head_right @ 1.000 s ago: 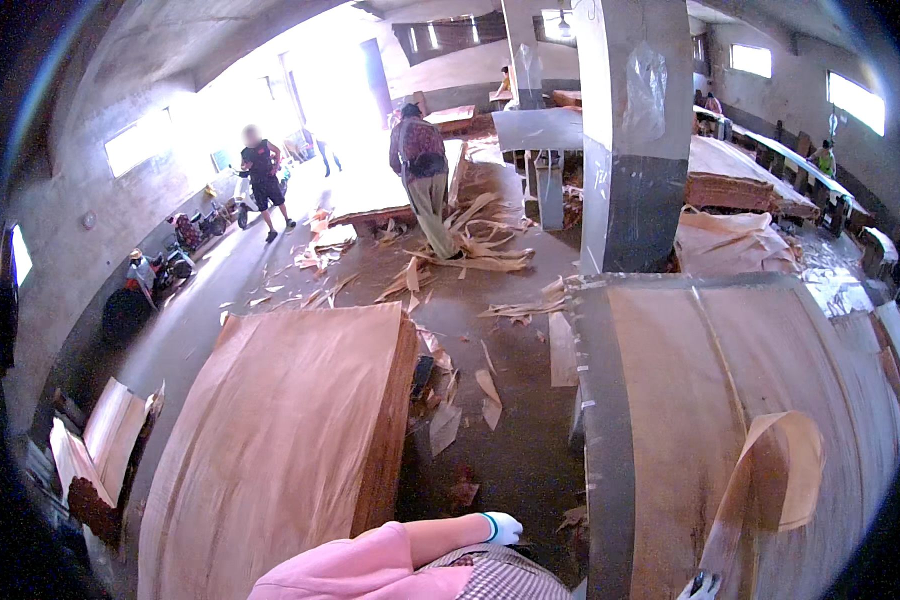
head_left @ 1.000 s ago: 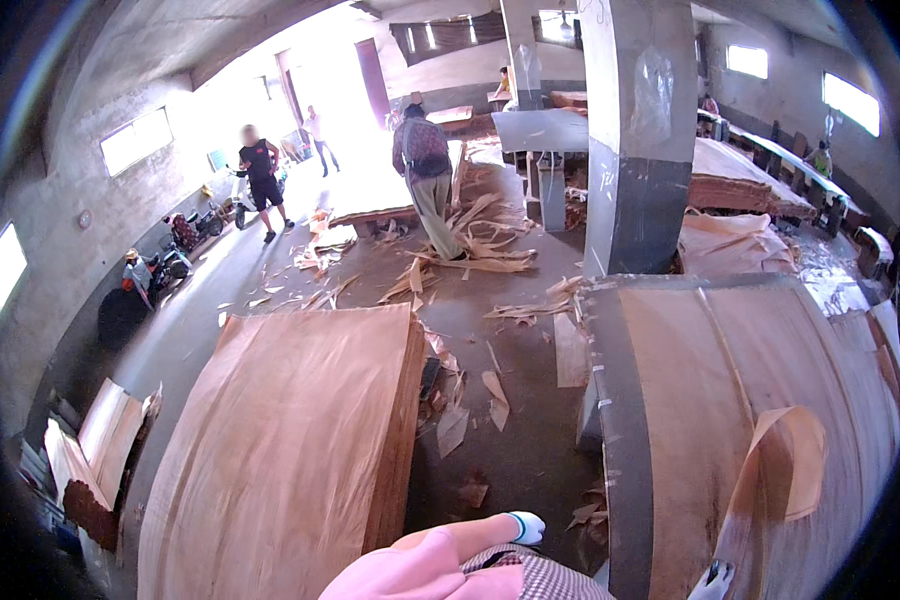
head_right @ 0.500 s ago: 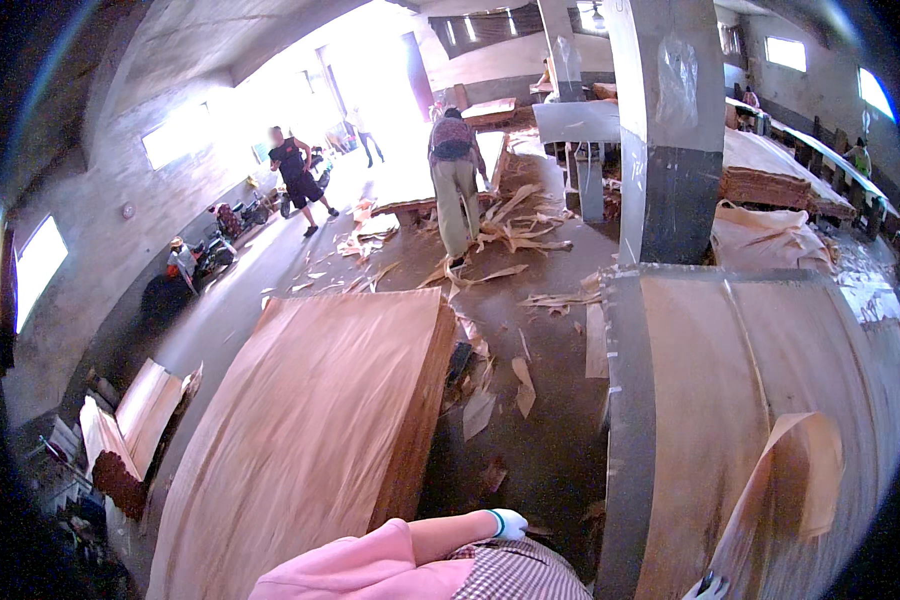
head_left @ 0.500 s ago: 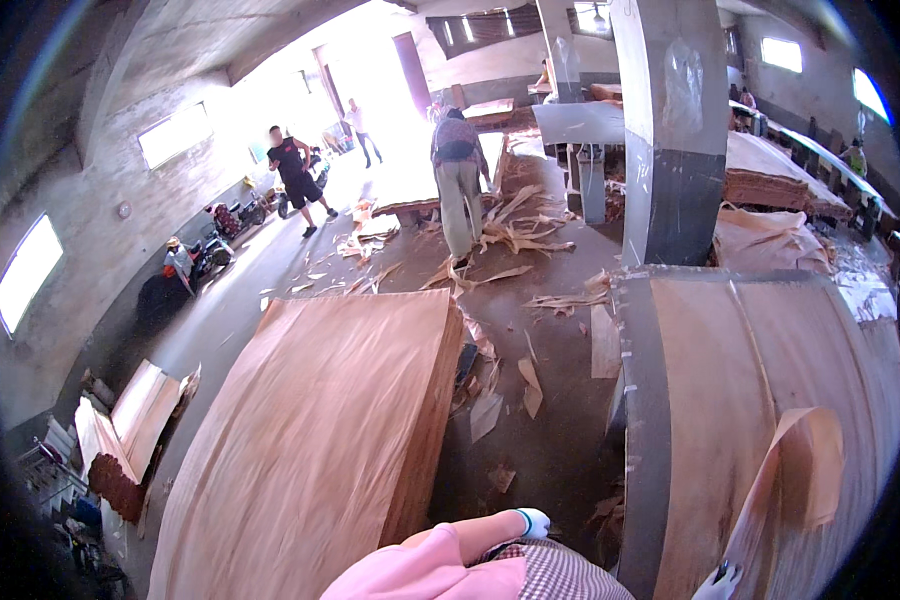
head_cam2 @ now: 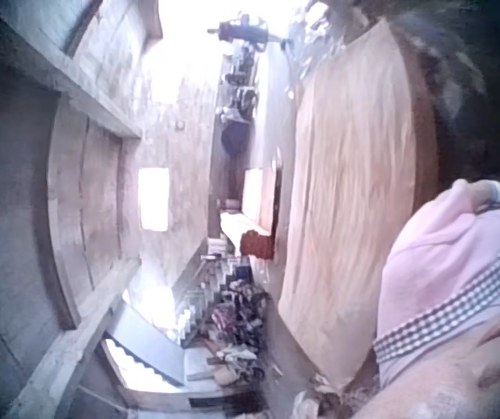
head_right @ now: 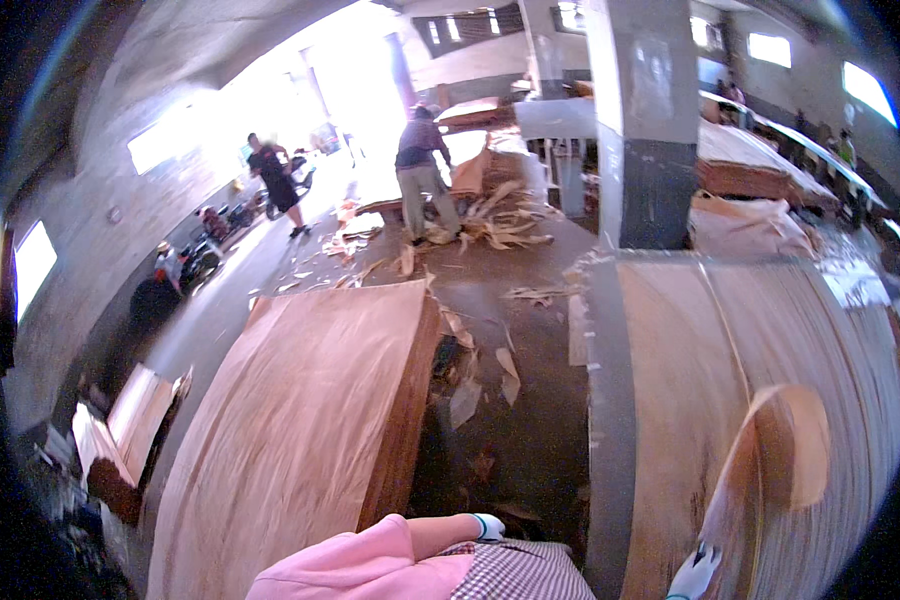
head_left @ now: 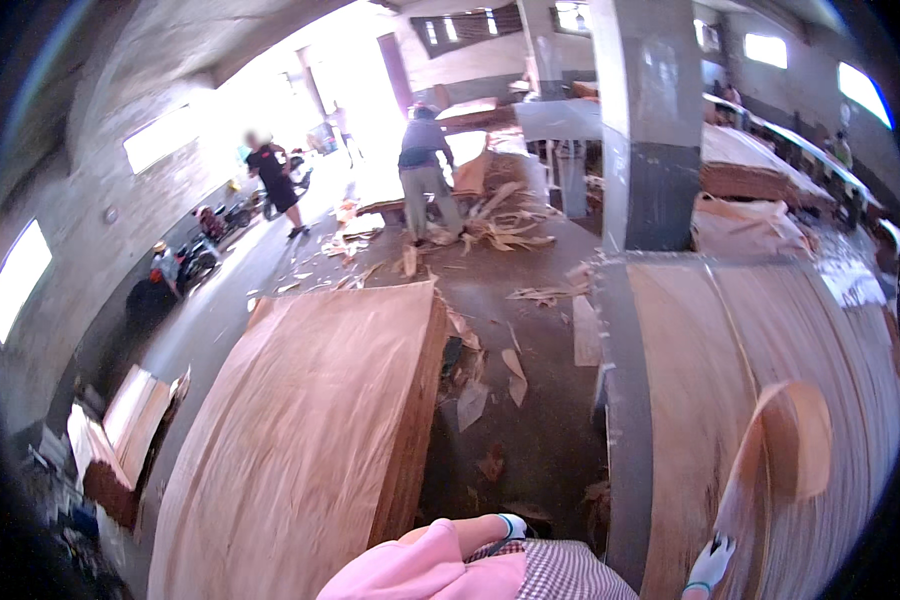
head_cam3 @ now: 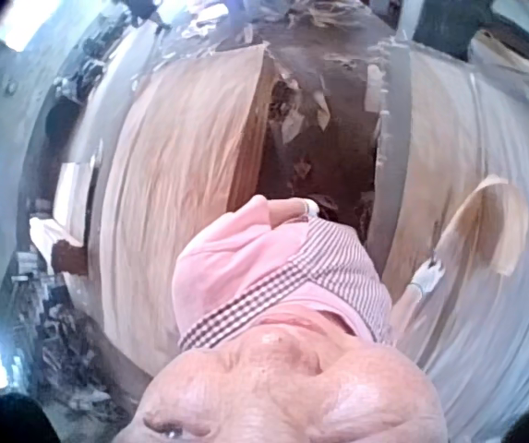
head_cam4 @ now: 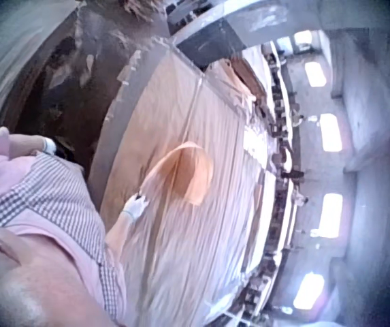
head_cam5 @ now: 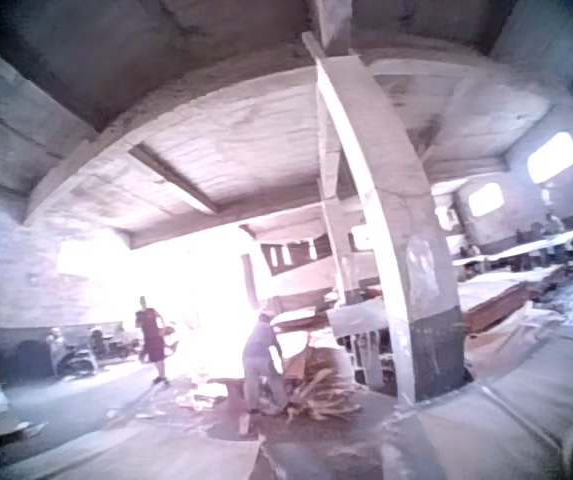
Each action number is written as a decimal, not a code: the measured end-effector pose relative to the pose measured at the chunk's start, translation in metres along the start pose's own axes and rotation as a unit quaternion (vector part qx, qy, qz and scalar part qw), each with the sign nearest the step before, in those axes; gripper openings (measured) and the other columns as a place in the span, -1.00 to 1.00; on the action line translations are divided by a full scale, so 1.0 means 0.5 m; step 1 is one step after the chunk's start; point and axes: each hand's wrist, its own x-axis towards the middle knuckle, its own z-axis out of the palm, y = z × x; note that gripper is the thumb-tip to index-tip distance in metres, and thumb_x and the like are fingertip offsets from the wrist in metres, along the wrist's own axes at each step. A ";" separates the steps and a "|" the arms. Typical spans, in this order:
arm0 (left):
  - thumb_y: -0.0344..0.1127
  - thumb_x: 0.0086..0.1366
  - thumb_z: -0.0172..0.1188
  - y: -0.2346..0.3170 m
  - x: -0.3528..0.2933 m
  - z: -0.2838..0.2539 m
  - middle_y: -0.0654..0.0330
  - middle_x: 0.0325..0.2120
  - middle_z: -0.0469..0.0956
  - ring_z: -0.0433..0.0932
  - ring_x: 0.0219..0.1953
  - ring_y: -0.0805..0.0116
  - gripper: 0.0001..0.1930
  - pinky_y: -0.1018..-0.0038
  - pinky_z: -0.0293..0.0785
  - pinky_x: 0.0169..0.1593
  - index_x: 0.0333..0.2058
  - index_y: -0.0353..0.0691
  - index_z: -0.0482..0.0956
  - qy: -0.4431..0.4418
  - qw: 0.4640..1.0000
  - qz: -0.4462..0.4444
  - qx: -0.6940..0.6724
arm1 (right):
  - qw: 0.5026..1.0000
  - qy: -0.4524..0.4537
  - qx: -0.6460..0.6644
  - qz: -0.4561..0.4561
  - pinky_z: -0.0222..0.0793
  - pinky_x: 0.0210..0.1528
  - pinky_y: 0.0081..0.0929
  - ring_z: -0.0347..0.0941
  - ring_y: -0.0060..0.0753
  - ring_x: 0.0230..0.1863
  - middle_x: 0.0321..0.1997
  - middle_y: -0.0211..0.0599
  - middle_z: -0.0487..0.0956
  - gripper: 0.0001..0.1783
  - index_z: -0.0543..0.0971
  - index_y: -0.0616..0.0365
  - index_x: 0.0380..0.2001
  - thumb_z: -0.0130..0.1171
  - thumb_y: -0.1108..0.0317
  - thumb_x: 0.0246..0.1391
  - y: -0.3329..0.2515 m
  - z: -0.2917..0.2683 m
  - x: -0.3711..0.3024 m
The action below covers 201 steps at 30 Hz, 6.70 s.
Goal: The person handles large sheets of wood veneer, picking them up from stacks, laying them across work tables, and using a knife to trim strips and pieces.
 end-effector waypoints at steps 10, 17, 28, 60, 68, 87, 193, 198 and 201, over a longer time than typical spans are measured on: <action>-0.04 0.18 -0.07 -0.103 0.125 0.073 -0.08 -0.19 0.56 0.51 -0.10 -0.07 -0.60 0.16 0.42 -0.04 -0.26 -0.20 0.61 -0.021 0.968 0.123 0.218 | 0.980 -0.032 0.173 0.096 0.42 -0.25 -0.13 0.50 0.10 -0.25 -0.35 0.06 0.57 -0.77 0.56 0.15 -0.32 0.10 0.21 0.10 -0.031 -0.122 -0.120; -0.17 0.20 -0.08 -0.068 0.237 0.097 0.02 -0.30 0.61 0.58 -0.26 0.07 -0.68 0.11 0.47 -0.17 -0.37 -0.11 0.66 0.096 0.986 0.051 0.130 | 0.960 -0.047 0.217 0.169 0.41 -0.24 -0.09 0.50 0.11 -0.27 -0.35 0.02 0.58 -0.71 0.54 0.09 -0.21 0.04 0.13 0.14 0.058 -0.210 -0.237; 0.01 0.22 -0.09 -0.025 0.278 0.050 -0.11 -0.24 0.57 0.54 -0.18 -0.09 -0.59 0.13 0.47 -0.15 -0.37 -0.18 0.62 0.050 0.948 0.167 0.267 | 0.877 -0.067 0.366 0.304 0.40 -0.38 -0.38 0.50 -0.32 -0.50 -0.44 -0.16 0.60 -0.68 0.51 0.15 -0.20 0.01 0.11 0.22 0.046 -0.224 -0.364; -0.11 0.30 0.06 0.569 0.219 -0.468 0.27 -0.61 0.54 0.46 -0.61 0.50 -0.70 0.54 0.38 -0.49 -0.35 -0.22 0.60 -0.174 0.933 0.311 -0.054 | 0.777 -0.399 0.099 0.477 0.33 0.04 -0.23 0.46 -0.05 -0.03 -0.11 0.00 0.57 -0.48 0.56 0.17 -0.19 -0.18 -0.04 0.16 -0.036 -0.210 -1.089; -0.04 0.25 0.12 0.570 0.300 -0.521 0.23 -0.63 0.53 0.47 -0.60 0.45 -0.65 0.48 0.42 -0.47 -0.37 -0.27 0.58 -0.018 0.947 0.292 -0.131 | 0.696 -0.085 0.235 0.673 0.33 -0.43 -0.34 0.45 -0.23 -0.52 -0.56 -0.15 0.53 -0.61 0.54 0.20 -0.36 -0.12 0.10 0.21 -0.108 -0.359 -0.786; -0.56 0.05 0.04 0.770 0.435 -0.606 0.04 -0.48 0.50 0.55 -0.61 0.19 -0.69 0.28 0.51 -0.63 -0.17 -0.25 0.33 0.088 0.888 0.234 -0.385 | 0.659 -0.064 0.523 0.536 0.29 -0.51 -0.55 0.36 -0.50 -0.53 -0.46 -0.41 0.53 -0.70 0.53 0.15 -0.23 0.13 0.17 0.08 -0.057 -0.302 -0.417; 0.01 0.24 -0.02 0.434 0.247 -0.406 0.17 0.24 0.17 0.02 0.33 0.06 -0.40 -0.15 -0.18 0.30 0.23 -0.03 0.20 0.414 0.852 0.241 0.211 | 0.789 -0.077 0.484 0.369 0.24 -0.57 -0.59 0.33 -0.59 -0.59 -0.57 -0.47 0.39 -0.94 0.41 0.20 -0.39 0.01 0.48 0.02 -0.123 -0.102 -0.238; -0.02 0.28 -0.08 0.463 0.234 -0.395 0.16 0.27 0.10 -0.05 0.34 0.10 -0.41 -0.04 -0.21 0.33 0.24 -0.06 0.16 0.394 0.867 0.256 0.166 | 0.701 -0.074 0.581 0.406 0.27 -0.69 -0.51 0.33 -0.47 -0.72 -0.64 -0.34 0.40 -0.84 0.37 0.20 -0.19 -0.11 0.46 0.15 -0.168 -0.137 -0.229; 0.01 0.29 -0.09 0.426 0.259 -0.383 0.15 0.29 0.06 -0.08 0.36 0.08 -0.39 -0.01 -0.26 0.34 0.26 -0.07 0.13 0.400 0.865 0.263 0.149 | 0.710 -0.113 0.529 0.450 0.27 -0.72 -0.50 0.33 -0.46 -0.74 -0.65 -0.31 0.41 -0.80 0.35 0.24 -0.17 -0.11 0.46 0.12 -0.181 -0.126 -0.225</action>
